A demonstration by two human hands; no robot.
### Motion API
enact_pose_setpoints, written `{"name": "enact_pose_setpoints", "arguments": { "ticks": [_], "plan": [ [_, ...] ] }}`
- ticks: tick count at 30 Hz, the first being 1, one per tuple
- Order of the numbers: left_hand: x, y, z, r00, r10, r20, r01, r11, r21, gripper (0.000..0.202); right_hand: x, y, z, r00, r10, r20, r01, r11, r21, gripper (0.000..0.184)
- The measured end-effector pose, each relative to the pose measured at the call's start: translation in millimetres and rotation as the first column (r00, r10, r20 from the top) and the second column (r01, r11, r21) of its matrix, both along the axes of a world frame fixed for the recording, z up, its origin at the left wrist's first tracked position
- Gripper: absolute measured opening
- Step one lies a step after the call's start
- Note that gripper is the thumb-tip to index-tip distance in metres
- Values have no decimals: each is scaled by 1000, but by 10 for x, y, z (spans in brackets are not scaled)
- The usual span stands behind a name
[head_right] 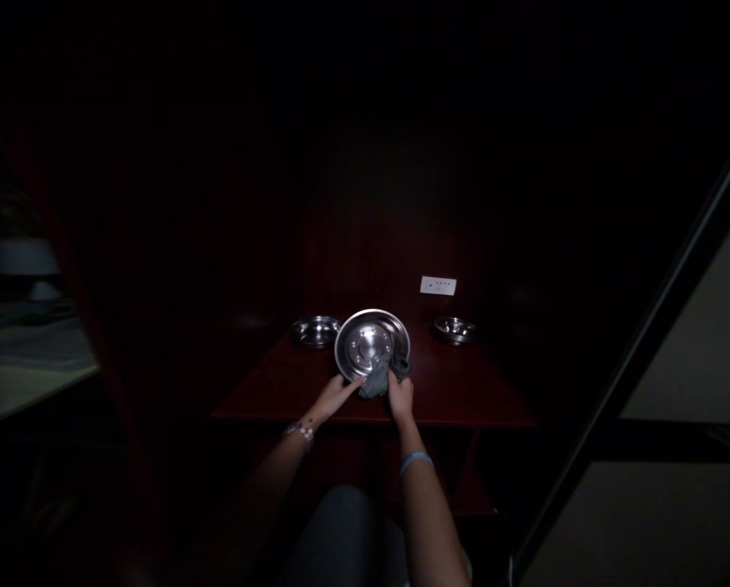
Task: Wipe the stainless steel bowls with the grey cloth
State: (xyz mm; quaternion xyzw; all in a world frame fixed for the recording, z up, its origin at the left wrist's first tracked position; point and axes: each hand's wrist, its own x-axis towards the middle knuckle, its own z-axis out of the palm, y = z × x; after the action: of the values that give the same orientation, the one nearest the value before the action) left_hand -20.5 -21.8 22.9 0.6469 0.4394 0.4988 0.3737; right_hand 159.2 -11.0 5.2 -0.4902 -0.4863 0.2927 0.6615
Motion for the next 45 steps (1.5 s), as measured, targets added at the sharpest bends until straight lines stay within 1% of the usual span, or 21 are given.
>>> {"name": "enact_pose_setpoints", "arguments": {
  "ticks": [2, 7, 12, 17, 19, 24, 28, 30, 32, 36, 39, 45],
  "plan": [
    [-10, 9, -4, 1000, 5, -6, -5, 1000, -10, 46, 5, -8, 6, 1000, -10, 5, 10, 1000, -6, 44],
    [-30, 77, -16, 999, 19, 41, -16, 998, -63, 44, 13, -13, 5, 999, 2, 40, -1, 1000, -31, 44],
    [-44, 115, 4, 983, 5, 184, 3, 999, -45, 44, 4, -9, 8, 1000, -7, 28, 8, 1000, -21, 44],
    [-81, 97, 56, 935, 125, 332, -98, 990, -98, 47, -4, -39, 36, 999, -2, 33, 3, 1000, -29, 44],
    [-97, 74, 75, 925, 137, 354, -113, 990, -87, 50, -6, -56, 47, 999, -1, 38, 2, 999, -32, 44],
    [-110, 44, 81, 926, 81, 368, -60, 996, -69, 57, -9, -76, 58, 999, -39, 36, 40, 998, -38, 44],
    [-90, 82, 45, 919, 34, 394, -17, 999, -47, 56, -2, -58, 42, 998, -31, 60, 33, 999, -38, 42],
    [-74, 105, 20, 916, 31, 399, -14, 999, -45, 54, 4, -42, 28, 997, -28, 66, 30, 999, -28, 41],
    [-60, 121, -6, 923, 24, 383, -13, 999, -31, 54, 9, -29, 15, 997, -29, 71, 31, 999, -27, 41],
    [-50, 146, -59, 950, -6, 313, 0, 1000, 22, 59, 10, -14, 6, 996, -20, 88, 26, 998, -62, 43],
    [-62, 180, -98, 960, 5, 280, -15, 999, 34, 59, 9, -13, 9, 996, -24, 90, 30, 997, -67, 43],
    [-91, 244, -135, 965, 44, 260, -53, 998, 27, 48, 11, -14, 7, 992, -38, 120, 46, 997, -64, 43]
  ]
}}
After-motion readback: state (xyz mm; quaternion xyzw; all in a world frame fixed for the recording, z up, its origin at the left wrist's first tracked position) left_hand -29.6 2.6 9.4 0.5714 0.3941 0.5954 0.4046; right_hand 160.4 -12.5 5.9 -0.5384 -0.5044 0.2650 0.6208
